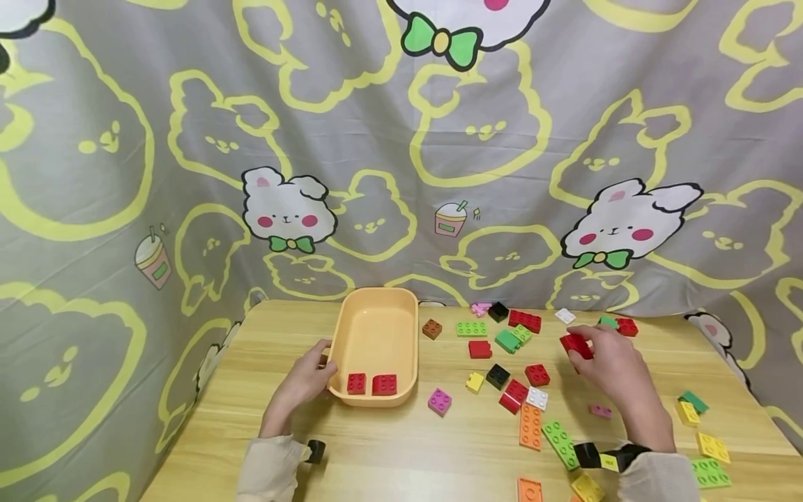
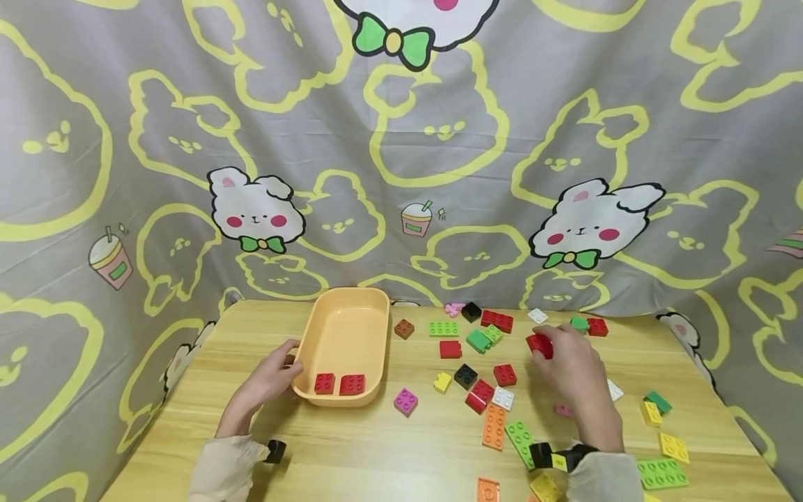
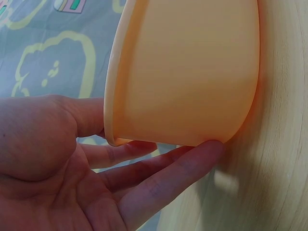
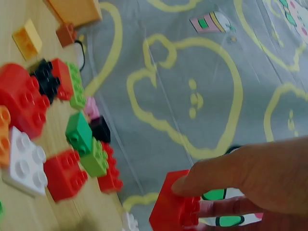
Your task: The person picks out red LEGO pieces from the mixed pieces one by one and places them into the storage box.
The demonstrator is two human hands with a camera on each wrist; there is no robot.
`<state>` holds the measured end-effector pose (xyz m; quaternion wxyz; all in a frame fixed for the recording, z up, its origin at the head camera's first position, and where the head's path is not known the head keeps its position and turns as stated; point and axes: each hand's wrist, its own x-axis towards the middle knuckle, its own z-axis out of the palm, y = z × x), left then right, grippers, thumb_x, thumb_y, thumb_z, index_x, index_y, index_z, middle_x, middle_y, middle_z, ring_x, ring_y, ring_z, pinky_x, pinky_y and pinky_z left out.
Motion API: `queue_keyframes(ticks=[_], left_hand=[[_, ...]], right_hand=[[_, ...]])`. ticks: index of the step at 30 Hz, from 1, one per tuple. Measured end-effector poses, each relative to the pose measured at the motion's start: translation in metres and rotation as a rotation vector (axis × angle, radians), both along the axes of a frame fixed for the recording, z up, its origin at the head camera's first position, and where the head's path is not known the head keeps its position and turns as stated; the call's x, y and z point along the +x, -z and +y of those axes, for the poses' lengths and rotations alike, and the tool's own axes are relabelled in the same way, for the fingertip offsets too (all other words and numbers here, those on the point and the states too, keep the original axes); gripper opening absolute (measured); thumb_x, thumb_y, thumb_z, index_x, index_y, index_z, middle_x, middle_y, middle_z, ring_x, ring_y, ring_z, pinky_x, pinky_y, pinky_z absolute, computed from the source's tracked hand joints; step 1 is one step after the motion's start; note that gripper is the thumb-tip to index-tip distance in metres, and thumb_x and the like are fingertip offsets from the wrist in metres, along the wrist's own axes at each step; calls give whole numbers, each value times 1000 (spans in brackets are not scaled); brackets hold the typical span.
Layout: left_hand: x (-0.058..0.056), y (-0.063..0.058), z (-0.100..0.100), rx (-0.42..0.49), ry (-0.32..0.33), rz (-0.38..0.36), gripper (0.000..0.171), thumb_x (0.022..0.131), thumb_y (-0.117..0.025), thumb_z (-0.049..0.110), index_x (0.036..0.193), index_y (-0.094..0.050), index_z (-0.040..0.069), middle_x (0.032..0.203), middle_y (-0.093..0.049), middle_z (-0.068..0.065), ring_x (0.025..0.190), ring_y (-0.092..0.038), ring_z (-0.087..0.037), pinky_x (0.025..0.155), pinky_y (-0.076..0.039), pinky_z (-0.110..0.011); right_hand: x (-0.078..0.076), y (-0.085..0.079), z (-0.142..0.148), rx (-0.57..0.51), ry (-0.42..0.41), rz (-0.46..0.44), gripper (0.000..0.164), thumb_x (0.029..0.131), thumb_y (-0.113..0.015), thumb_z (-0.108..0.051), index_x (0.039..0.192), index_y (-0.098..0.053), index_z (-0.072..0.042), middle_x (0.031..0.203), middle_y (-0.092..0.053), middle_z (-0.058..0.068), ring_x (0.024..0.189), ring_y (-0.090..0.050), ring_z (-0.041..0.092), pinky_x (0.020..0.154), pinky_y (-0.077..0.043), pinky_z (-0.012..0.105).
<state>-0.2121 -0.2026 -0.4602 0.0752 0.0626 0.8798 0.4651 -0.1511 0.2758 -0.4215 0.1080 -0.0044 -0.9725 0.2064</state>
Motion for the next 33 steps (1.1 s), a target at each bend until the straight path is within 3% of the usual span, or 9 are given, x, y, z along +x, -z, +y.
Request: queue_keyframes(ticks=[6,9,17,30,33], left_hand=[[-1,0,0,-7,-2,3,44,93,-49,-2,136,-48,-3,108,-65,-31,73,-66,-29,51,-60,-43],[-1,0,0,-14,-4,2,44,92,-49,-2,136,-48,-4,108,-65,-31,73,-66,-29,52,-60,-43],[-1,1,0,-6,-5,-8,45,92,-49,-3,137,-47,-4,108,-65,-31,72,-66,-28,53,-60,-42],[-1,1,2,10,2,-21,44,93,-49,-1,137,-48,-3,108,-65,-30,72,-66,-28,54,-61,-42],[-1,0,0,12,-2,-18,44,93,-49,-1,137,-48,-2,108,-65,-30,73,-66,-28,53,-60,-42]], right_hand=[[-3,-1,-21,5,-49,96,44,80,-75,-9,120,-65,5,111,-58,30,79,-58,36,62,-57,53],[-5,-1,-30,-8,-78,116,44,80,-75,-8,121,-65,5,112,-58,28,83,-59,37,67,-58,55],[-10,-2,-61,-5,-131,109,46,81,-76,-10,124,-65,1,108,-60,22,82,-59,32,66,-61,47],[-29,-10,-132,60,-343,129,42,83,-76,-19,122,-69,-9,118,-63,12,102,-62,28,85,-58,47],[-35,-12,-152,62,-391,140,39,82,-75,-19,120,-71,-12,113,-64,7,96,-62,21,80,-59,40]])
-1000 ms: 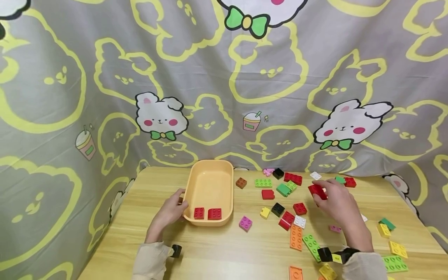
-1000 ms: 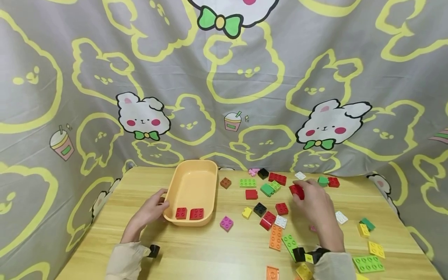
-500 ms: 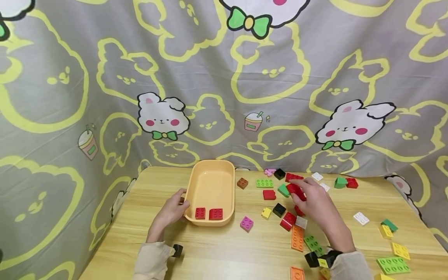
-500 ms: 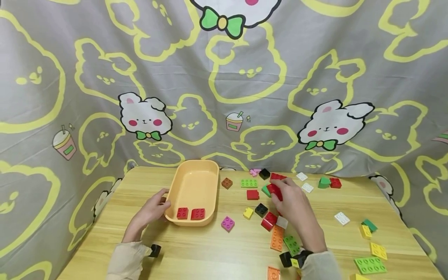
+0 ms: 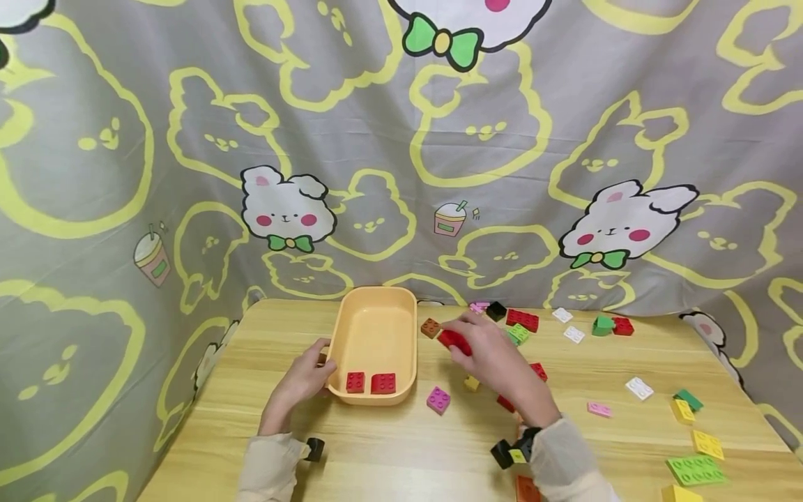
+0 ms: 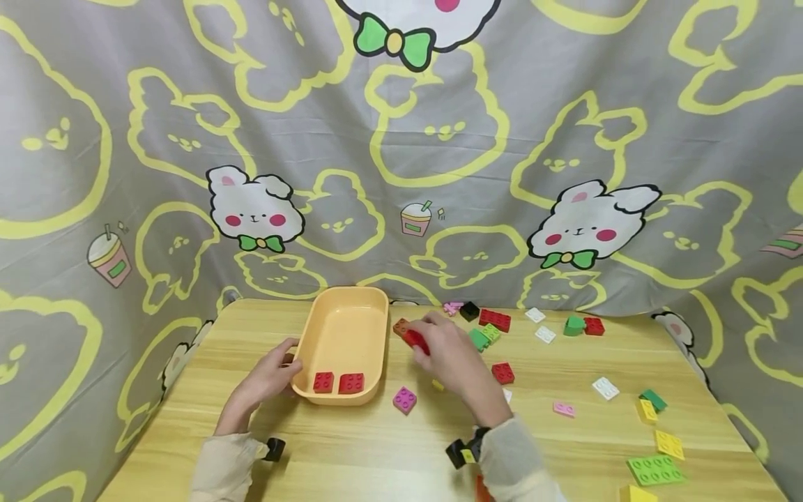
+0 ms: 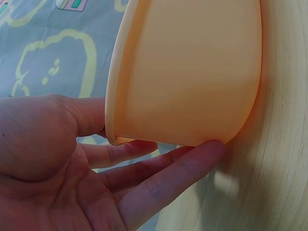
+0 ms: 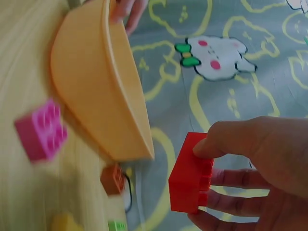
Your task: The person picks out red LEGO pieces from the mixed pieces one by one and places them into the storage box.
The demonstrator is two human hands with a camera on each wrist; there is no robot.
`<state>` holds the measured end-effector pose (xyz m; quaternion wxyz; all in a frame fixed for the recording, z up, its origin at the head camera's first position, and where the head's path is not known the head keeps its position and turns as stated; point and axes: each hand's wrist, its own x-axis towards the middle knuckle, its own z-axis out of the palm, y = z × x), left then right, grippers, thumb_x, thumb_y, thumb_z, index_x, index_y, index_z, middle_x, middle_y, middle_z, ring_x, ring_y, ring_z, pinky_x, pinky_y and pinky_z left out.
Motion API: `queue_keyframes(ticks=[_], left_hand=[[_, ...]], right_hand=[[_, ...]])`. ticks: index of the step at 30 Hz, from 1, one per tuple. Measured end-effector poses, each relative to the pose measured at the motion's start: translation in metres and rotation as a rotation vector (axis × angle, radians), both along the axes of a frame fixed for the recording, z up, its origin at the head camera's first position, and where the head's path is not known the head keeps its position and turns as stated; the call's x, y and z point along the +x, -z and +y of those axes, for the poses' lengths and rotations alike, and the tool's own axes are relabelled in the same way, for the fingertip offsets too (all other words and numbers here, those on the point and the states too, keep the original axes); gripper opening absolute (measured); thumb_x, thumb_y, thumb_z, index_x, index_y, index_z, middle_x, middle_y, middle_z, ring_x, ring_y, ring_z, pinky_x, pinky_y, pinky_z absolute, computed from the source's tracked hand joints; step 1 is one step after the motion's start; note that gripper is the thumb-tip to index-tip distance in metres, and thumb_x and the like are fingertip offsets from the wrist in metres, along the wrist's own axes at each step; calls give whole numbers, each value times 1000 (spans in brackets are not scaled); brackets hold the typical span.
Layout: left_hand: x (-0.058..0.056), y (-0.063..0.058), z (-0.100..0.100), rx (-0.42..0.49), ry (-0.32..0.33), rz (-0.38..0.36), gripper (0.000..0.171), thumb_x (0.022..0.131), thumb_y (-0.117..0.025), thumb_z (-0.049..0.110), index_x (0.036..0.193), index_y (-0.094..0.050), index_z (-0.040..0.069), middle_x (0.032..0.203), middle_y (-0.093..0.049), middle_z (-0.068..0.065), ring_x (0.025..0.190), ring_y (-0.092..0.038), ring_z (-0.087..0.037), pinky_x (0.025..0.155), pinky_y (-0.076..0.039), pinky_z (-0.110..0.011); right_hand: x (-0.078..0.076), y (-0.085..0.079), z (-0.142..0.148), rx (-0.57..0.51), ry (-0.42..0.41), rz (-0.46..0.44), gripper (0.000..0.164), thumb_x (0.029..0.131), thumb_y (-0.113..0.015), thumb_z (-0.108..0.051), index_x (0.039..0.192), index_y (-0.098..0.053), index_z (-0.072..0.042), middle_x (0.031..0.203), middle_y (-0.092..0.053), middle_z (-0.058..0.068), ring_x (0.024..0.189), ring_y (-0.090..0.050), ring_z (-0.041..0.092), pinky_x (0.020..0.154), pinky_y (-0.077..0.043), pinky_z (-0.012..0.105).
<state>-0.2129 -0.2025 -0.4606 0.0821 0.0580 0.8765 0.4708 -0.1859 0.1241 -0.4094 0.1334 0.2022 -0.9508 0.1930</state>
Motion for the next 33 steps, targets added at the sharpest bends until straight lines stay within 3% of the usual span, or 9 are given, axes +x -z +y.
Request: queue_keyframes(ticks=[4,8,16,26,33], left_hand=[[1,0,-1,2,1,3,43,93,-50,0,137,-48,-2,108,-65,-29,73,-66,-28,52,-60,-43],[1,0,-2,1,1,-1,44,93,-49,-1,137,-47,-2,110,-65,-30,72,-66,-27,52,-60,-42],[3,-1,-1,-1,-4,5,43,93,-50,-1,136,-48,-2,108,-65,-30,71,-65,-26,51,-59,-42],[-2,-2,0,12,-3,1,43,94,-50,-3,137,-48,-2,108,-64,-32,73,-67,-30,52,-60,-43],[1,1,-1,17,-8,-3,43,94,-50,-3,137,-48,-3,108,-64,-33,74,-66,-30,52,-60,-43]], right_hand=[[-5,-2,-25,-26,-66,-12,36,83,-74,-17,119,-72,-15,109,-64,2,88,-60,14,74,-58,32],[-13,-4,-49,-10,-143,-36,34,84,-70,-13,118,-72,-12,111,-64,5,92,-60,16,78,-57,34],[-37,-3,-88,118,-263,-48,32,84,-71,-10,115,-73,-10,102,-65,3,82,-57,14,70,-55,29],[-68,6,-126,244,-334,-140,24,84,-74,-14,108,-71,-11,84,-59,-2,74,-54,14,65,-50,26],[-73,17,-143,290,-313,-197,18,82,-76,-15,98,-69,-12,82,-59,-4,76,-54,13,68,-50,26]])
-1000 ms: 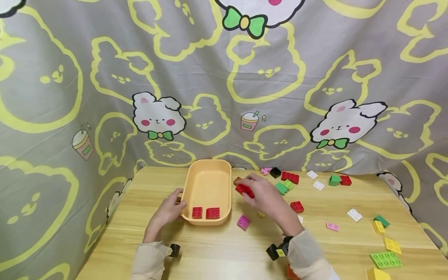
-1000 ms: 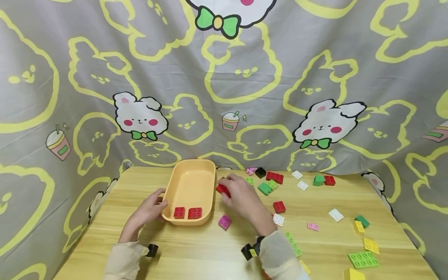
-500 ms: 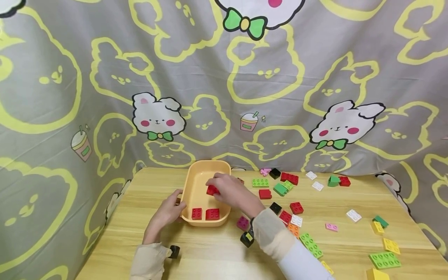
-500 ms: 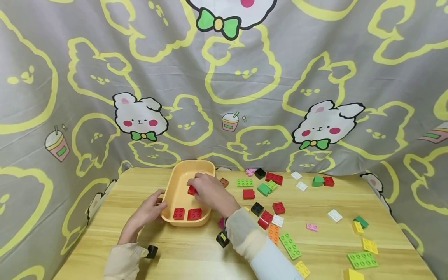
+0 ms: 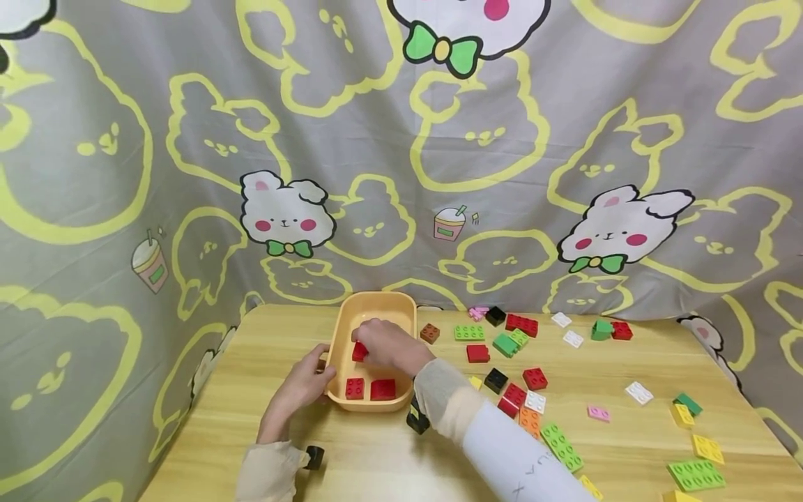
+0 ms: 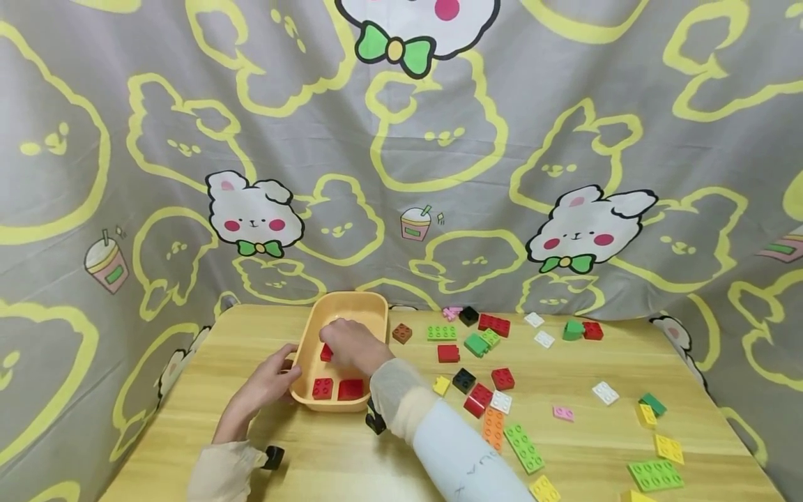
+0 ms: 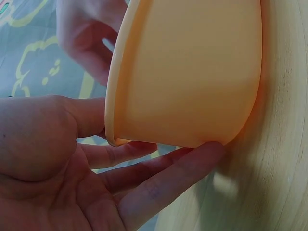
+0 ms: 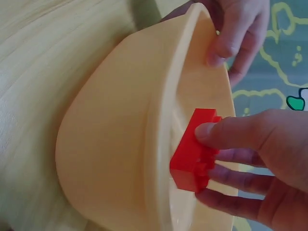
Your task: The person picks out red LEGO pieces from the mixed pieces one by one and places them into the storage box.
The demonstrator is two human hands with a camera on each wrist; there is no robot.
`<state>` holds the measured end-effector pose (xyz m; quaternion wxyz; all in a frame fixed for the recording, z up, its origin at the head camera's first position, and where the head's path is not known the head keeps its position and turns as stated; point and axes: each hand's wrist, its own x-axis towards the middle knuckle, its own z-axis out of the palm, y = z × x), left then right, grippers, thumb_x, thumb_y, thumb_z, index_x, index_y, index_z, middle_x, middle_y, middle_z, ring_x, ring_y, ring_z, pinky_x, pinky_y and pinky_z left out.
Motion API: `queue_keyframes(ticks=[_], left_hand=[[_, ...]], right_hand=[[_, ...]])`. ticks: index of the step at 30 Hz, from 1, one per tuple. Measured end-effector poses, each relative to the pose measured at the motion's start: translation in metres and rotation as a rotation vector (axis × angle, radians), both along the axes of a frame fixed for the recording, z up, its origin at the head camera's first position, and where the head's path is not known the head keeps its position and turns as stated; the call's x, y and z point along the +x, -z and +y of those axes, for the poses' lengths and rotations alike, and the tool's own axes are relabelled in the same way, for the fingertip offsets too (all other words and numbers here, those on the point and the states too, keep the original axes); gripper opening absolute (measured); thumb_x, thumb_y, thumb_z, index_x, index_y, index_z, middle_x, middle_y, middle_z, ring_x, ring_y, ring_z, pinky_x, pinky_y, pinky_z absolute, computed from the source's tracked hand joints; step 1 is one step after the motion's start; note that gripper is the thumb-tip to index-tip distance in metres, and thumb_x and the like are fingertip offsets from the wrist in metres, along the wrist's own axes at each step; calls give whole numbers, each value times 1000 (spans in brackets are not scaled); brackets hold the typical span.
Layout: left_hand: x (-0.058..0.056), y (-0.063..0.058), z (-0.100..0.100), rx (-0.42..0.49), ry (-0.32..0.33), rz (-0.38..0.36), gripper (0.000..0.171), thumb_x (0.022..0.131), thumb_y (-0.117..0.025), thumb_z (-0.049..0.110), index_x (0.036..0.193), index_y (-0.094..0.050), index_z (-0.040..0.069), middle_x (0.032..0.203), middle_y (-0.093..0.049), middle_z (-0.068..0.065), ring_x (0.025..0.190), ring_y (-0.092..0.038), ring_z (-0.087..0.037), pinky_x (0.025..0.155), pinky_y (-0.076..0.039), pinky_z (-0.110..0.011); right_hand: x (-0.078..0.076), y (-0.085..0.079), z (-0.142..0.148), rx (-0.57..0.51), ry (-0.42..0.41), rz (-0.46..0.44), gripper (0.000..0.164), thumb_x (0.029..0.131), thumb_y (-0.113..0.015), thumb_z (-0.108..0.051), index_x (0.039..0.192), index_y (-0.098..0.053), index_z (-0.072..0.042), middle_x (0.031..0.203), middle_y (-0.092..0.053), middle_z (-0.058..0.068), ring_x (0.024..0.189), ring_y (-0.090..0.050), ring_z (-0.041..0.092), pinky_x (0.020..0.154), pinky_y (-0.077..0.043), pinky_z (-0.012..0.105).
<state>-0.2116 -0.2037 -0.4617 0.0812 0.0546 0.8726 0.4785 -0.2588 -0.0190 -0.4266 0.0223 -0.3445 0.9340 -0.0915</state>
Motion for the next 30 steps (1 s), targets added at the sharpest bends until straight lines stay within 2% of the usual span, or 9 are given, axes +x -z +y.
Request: queue_keyframes(ticks=[7,17,25,30], left_hand=[[3,3,-1,10,-2,7,43,92,-51,-4,135,-50,-1,107,-64,-31,74,-66,-30,50,-60,-43],[1,1,0,31,5,22,42,91,-51,-5,134,-51,-1,106,-65,-30,74,-67,-31,50,-60,-44],[-1,1,3,22,4,19,39,92,-51,-5,132,-52,-2,103,-66,-29,75,-67,-31,50,-60,-44],[-1,3,2,11,-5,21,39,93,-51,-4,131,-52,-2,103,-66,-30,73,-67,-30,50,-60,-44]], right_hand=[[1,9,-15,58,-4,-22,9,79,-76,-10,86,-70,-11,71,-56,-4,67,-53,14,61,-49,25],[-3,16,-22,37,4,-36,12,78,-73,-3,88,-71,-9,77,-63,-1,69,-54,15,63,-51,27],[-1,19,-22,51,11,-13,10,79,-77,-7,81,-67,-10,72,-57,-3,65,-53,14,58,-50,25],[2,11,-18,29,28,-11,11,82,-77,-15,87,-68,-9,80,-61,-1,72,-58,15,66,-53,26]])
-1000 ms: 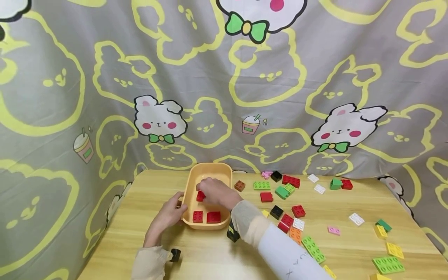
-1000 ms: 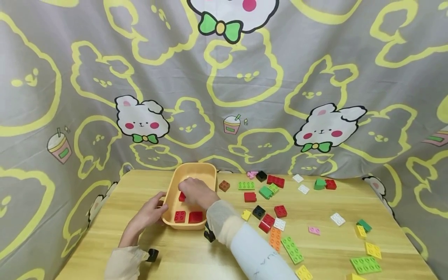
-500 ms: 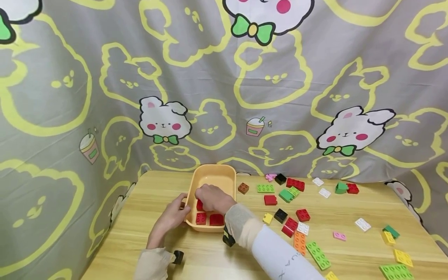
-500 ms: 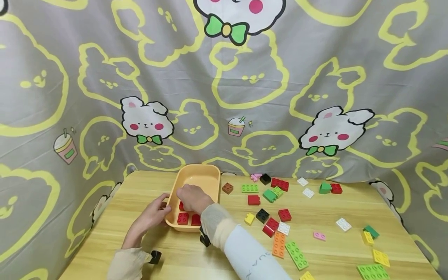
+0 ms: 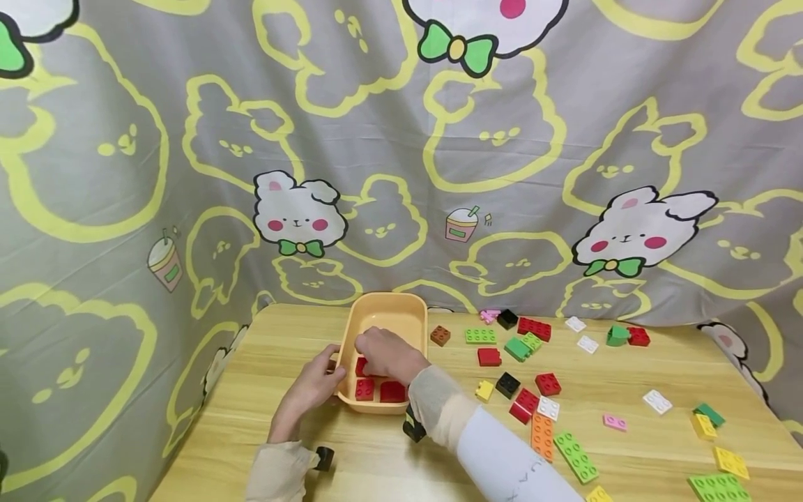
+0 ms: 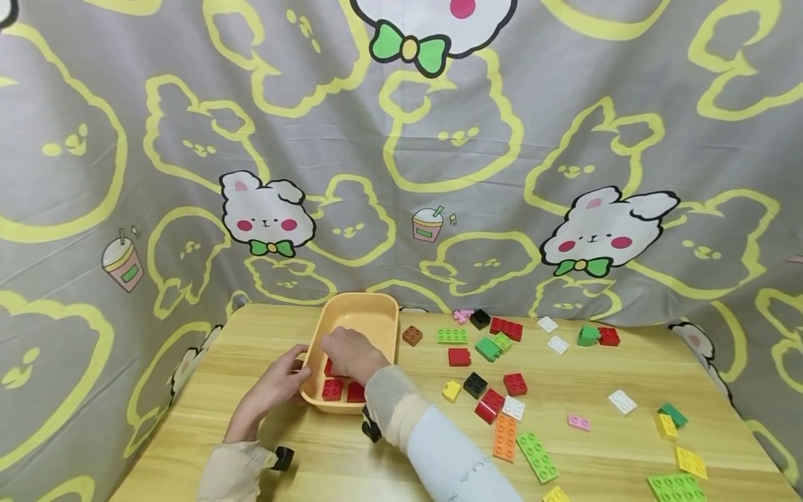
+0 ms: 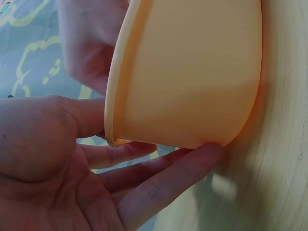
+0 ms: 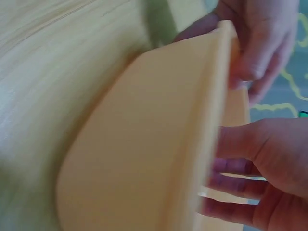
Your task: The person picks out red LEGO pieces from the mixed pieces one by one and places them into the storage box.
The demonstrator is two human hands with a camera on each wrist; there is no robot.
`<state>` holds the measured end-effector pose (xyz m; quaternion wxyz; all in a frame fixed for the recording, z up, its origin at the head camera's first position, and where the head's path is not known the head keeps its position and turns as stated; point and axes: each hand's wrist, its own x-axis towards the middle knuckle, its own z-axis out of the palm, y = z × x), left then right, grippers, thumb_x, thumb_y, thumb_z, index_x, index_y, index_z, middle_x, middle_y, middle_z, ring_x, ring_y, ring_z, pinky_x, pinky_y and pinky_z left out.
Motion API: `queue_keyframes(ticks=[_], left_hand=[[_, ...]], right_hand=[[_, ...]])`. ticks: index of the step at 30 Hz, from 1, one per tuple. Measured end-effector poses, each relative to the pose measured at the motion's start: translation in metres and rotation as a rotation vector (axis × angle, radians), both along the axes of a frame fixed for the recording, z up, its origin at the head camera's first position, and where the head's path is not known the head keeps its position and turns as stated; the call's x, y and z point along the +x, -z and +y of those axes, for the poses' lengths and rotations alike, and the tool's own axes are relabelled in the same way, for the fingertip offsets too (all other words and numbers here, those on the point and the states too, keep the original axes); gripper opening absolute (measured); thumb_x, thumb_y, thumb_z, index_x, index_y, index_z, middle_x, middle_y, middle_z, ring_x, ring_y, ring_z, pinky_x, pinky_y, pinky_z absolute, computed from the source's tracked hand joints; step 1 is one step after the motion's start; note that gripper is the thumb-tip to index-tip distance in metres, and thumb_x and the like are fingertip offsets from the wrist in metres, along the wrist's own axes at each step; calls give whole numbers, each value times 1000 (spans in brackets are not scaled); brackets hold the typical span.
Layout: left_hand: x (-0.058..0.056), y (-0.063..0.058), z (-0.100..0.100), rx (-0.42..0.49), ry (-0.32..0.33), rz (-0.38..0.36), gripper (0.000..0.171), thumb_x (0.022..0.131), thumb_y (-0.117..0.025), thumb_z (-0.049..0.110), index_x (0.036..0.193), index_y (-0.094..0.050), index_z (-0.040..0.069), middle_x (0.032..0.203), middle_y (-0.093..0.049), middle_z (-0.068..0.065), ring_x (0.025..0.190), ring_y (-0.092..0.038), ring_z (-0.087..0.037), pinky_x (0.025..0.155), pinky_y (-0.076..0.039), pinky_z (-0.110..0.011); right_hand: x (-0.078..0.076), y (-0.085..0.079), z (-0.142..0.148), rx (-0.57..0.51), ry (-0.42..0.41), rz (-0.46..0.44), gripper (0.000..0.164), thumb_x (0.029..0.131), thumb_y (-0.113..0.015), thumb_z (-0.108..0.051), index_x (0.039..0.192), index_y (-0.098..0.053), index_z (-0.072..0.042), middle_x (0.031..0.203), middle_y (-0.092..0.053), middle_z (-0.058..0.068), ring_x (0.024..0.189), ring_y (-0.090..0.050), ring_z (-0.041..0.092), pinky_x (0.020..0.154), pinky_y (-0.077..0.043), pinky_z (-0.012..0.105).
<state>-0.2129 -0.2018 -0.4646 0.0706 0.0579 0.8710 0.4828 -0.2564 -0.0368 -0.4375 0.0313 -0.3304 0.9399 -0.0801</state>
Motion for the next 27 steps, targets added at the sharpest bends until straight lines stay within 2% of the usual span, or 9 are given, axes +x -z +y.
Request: queue_keyframes(ticks=[4,7,9,13,15,20,27], left_hand=[[0,0,2,1,9,-2,38,94,-52,-3,132,-51,-2,105,-65,-31,74,-67,-31,50,-60,-44],[0,-1,3,1,12,-5,38,95,-52,-3,132,-50,-2,105,-65,-31,73,-67,-31,50,-60,-44],[0,-1,4,-2,9,-4,38,95,-51,-3,132,-50,-3,104,-65,-31,72,-67,-31,50,-60,-44],[0,-2,3,-14,6,5,38,94,-52,-3,132,-50,-3,102,-65,-31,71,-67,-30,50,-60,-44],[0,-2,2,-17,7,7,38,94,-52,-3,132,-51,-3,100,-66,-30,70,-67,-30,49,-59,-44],[2,-3,1,-19,8,6,39,94,-51,-4,133,-50,-4,98,-67,-29,68,-66,-29,48,-59,-44],[3,-1,0,-13,1,1,40,94,-51,-4,134,-50,-3,98,-66,-29,68,-66,-29,49,-60,-44]], right_hand=[[5,-18,15,-50,38,-14,17,88,-71,-16,102,-73,-7,97,-70,4,88,-65,18,79,-57,30],[12,-34,31,-99,34,1,22,89,-70,-15,109,-73,-6,106,-71,7,94,-65,19,83,-57,32],[18,-44,41,-123,26,44,24,89,-70,-15,111,-73,-6,107,-71,7,95,-65,19,82,-57,32],[35,-55,61,-171,35,131,24,90,-69,-16,112,-73,-7,105,-68,7,85,-63,17,73,-58,29],[43,-58,71,-201,50,161,24,90,-69,-16,112,-72,-8,105,-67,6,81,-62,16,69,-58,29],[62,-59,96,-291,98,187,25,89,-70,-17,113,-71,-9,106,-66,4,88,-62,16,72,-58,31],[77,-46,129,-345,164,187,26,88,-71,-17,114,-71,-11,105,-67,-1,91,-63,12,76,-58,30]])
